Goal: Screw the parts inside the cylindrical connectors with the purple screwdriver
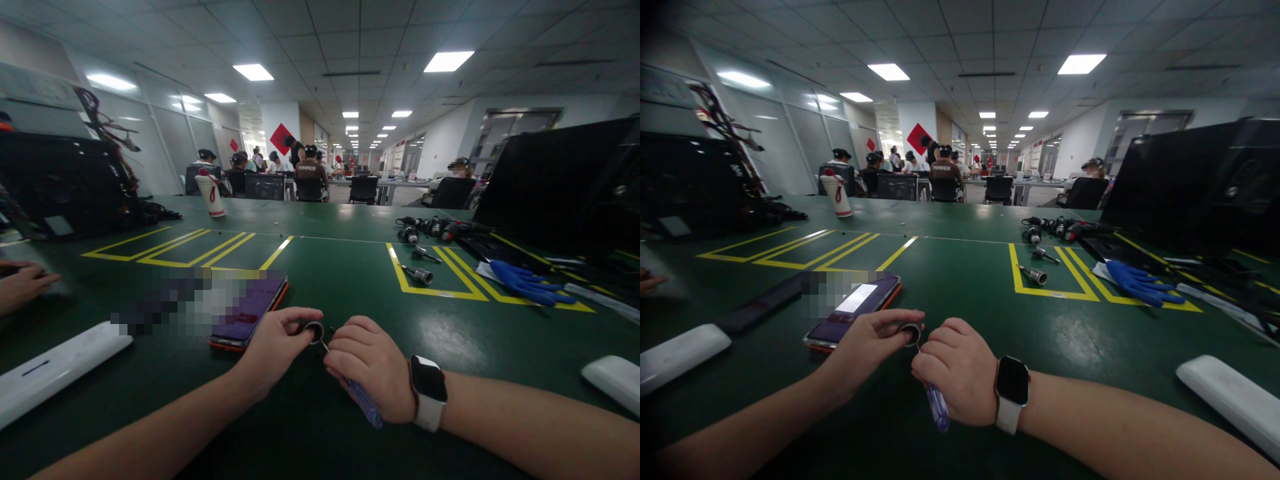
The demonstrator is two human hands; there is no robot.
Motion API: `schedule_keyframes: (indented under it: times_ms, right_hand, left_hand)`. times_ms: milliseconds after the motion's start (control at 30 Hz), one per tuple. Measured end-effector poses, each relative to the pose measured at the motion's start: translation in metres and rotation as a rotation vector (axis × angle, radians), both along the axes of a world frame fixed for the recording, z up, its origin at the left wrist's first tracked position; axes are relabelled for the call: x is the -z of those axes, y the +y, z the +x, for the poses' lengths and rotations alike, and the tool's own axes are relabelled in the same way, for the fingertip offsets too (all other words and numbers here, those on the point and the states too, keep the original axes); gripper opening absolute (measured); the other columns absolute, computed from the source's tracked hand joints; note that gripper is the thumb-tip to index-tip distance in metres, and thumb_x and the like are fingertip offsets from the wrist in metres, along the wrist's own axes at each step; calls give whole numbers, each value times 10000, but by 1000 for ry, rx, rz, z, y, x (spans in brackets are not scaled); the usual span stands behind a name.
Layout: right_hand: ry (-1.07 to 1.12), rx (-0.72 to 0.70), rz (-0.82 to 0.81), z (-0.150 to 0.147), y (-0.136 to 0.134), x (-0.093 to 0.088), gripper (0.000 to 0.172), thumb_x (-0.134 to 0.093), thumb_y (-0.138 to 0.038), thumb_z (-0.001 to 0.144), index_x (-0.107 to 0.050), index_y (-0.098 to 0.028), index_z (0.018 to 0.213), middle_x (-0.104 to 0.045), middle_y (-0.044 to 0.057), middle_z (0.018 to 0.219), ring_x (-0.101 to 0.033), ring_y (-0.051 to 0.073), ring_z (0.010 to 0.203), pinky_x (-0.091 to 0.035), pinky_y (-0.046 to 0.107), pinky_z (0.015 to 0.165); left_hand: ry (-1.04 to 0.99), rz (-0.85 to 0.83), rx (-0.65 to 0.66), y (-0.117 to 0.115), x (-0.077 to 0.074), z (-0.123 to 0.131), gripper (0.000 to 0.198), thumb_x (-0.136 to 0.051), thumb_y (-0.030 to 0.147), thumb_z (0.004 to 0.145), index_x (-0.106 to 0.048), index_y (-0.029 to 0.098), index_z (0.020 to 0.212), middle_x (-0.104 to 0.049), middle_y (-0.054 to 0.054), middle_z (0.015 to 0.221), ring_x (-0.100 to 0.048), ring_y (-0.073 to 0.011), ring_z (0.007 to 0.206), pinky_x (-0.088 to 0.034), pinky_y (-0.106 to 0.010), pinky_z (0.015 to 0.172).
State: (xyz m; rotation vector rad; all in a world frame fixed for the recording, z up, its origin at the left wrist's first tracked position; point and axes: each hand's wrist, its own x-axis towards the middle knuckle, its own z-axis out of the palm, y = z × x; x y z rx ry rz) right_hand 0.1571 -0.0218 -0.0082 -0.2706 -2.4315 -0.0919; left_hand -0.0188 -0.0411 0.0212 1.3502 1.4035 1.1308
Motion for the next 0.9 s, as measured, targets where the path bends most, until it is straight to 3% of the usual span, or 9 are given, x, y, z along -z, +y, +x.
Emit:
schedule_keyframes:
  times_ms: [467, 900]
  right_hand:
    - [7, -19, -26, 2, 1, -2, 91, -484, -165, 844, -556, -150, 899, -654, 56, 860, -549, 168, 826, -392, 336, 783]
    - [81, -6, -29, 2, 0, 0, 90, -472, -164, 853, -547, -157, 903, -653, 58, 856, -550, 162, 829, -401, 331, 776]
  left_hand:
    - [-73, -19, -41, 0, -1, 2, 302, -666, 127, 550, -708, 124, 849, -743, -76, 881, -676, -232, 821, -514, -345, 792]
    - [-48, -45, -23, -2, -4, 1, 333, -607, 101, 596, -688, 105, 919, -741, -78, 881, -671, -214, 826, -506, -321, 796]
